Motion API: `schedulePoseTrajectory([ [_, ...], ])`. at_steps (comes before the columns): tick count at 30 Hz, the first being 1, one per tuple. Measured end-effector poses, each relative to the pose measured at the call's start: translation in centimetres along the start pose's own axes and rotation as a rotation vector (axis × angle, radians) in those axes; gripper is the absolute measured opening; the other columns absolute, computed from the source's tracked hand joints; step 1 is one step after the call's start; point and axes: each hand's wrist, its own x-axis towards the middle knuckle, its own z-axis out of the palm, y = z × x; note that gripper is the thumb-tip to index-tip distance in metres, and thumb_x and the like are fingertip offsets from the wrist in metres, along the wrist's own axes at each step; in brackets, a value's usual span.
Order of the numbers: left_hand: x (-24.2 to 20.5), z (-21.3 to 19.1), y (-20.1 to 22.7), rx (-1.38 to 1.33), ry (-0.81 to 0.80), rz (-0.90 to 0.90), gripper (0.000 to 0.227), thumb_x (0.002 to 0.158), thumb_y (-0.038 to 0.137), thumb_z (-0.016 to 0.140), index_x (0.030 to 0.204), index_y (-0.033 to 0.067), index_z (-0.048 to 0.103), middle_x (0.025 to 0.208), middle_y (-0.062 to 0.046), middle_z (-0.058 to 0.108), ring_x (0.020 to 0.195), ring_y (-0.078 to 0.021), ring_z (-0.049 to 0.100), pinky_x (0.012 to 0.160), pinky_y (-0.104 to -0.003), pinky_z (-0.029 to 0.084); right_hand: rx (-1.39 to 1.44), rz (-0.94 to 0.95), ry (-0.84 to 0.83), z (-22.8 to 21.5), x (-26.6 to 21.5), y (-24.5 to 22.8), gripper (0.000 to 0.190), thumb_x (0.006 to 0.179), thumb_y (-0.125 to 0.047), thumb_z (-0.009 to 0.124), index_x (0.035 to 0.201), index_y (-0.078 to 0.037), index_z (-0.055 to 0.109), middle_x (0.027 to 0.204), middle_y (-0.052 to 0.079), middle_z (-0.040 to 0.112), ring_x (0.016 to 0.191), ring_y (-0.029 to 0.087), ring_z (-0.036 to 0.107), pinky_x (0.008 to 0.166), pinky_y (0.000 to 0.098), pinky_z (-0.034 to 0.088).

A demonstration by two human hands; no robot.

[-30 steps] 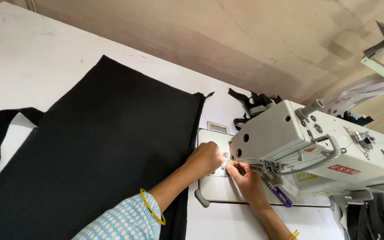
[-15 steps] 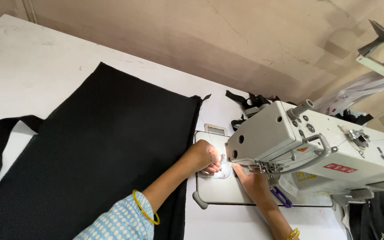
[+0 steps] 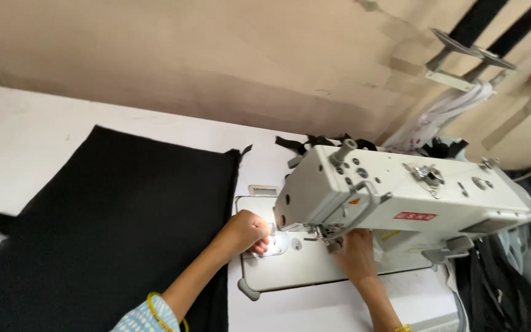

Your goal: Sewing a black fabric piece with a strap using an industrial sewing machine.

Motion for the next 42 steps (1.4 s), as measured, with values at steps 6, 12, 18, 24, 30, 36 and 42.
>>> schedulePoseTrajectory([
  [6, -0.9, -0.1, 0.9, 0.025, -0.048, -0.084, 0.022, 0.089, 0.013, 0.068, 0.074, -0.002, 0.068, 0.068, -0.006, 0.071, 0.056, -0.014, 0.068, 0.051, -0.03, 0.056, 0.098, 0.337, -0.271, -3.4, -2.0, -3.1, 0.025, 0.077, -0.016, 0.077, 0.1, -0.007, 0.075, 0.116, 0.006, 0.063, 0.116, 0.03, 0.049, 0.099, 0.0459, 0.04],
  [12, -2.2, -0.4, 2.2, 0.302, -0.148, 0.038, 0.019, 0.089, 0.016, 0.068, 0.076, 0.0025, 0.069, 0.065, -0.006, 0.068, 0.054, -0.0135, 0.064, 0.051, -0.029, 0.054, 0.206, 0.331, -0.373, -6.1, -2.5, -6.2, 0.014, 0.079, -0.019, 0.077, 0.09, -0.011, 0.076, 0.112, 0.005, 0.063, 0.117, 0.028, 0.05, 0.099, 0.0436, 0.04],
  [18, -2.8, -0.3, 3.3, 0.372, -0.121, -0.002, 0.021, 0.091, 0.017, 0.068, 0.075, 0.0026, 0.068, 0.065, -0.006, 0.068, 0.055, -0.0117, 0.064, 0.052, -0.029, 0.054, 0.17, 0.255, -0.274, -4.2, -2.9, -4.5, 0.04, 0.082, -0.019, 0.072, 0.117, -0.004, 0.065, 0.125, 0.008, 0.059, 0.123, 0.031, 0.049, 0.1, 0.0449, 0.041],
  [24, -3.0, -2.4, 4.4, 0.375, 0.335, 0.3, 0.018, 0.093, 0.018, 0.067, 0.1, 0.0057, 0.077, 0.071, -0.006, 0.073, 0.062, -0.0155, 0.064, 0.057, -0.032, 0.052, 0.385, 0.46, -0.45, -1.9, 0.3, -5.7, 0.054, 0.086, -0.031, 0.076, 0.13, -0.007, 0.057, 0.137, 0.016, 0.049, 0.134, 0.035, 0.041, 0.111, 0.0461, 0.037],
  [30, -3.4, -5.4, 3.9, 0.978, 0.568, 0.548, 0.044, 0.087, 0.032, 0.07, 0.126, 0.0122, 0.074, 0.135, -0.014, 0.059, 0.123, -0.0309, 0.05, 0.097, -0.05, 0.038, 0.478, 0.264, -0.446, 0.5, 1.2, -8.0, 0.046, 0.087, -0.033, 0.077, 0.127, -0.015, 0.062, 0.126, 0.014, 0.059, 0.118, 0.033, 0.052, 0.098, 0.0456, 0.047],
  [36, -1.1, -6.4, 0.0, 0.928, 0.574, 0.353, 0.044, 0.09, 0.026, 0.065, 0.131, 0.0079, 0.067, 0.139, -0.012, 0.055, 0.13, -0.0301, 0.046, 0.11, -0.049, 0.034, 0.622, 0.143, -0.177, 2.0, 0.4, -7.9, 0.031, 0.089, -0.022, 0.075, 0.11, -0.005, 0.059, 0.095, 0.01, 0.07, 0.084, 0.027, 0.066, 0.07, 0.0432, 0.053],
  [42, -3.6, -4.0, -0.4, 0.873, 0.618, 0.323, 0.045, 0.087, 0.015, 0.063, 0.131, 0.0039, 0.065, 0.138, -0.011, 0.056, 0.131, -0.0308, 0.048, 0.11, -0.047, 0.036, 0.597, 0.181, -0.316, 1.0, 0.2, -8.3, 0.018, 0.096, -0.024, 0.067, 0.105, -0.01, 0.06, 0.086, 0.006, 0.071, 0.081, 0.027, 0.069, 0.067, 0.0436, 0.054],
])
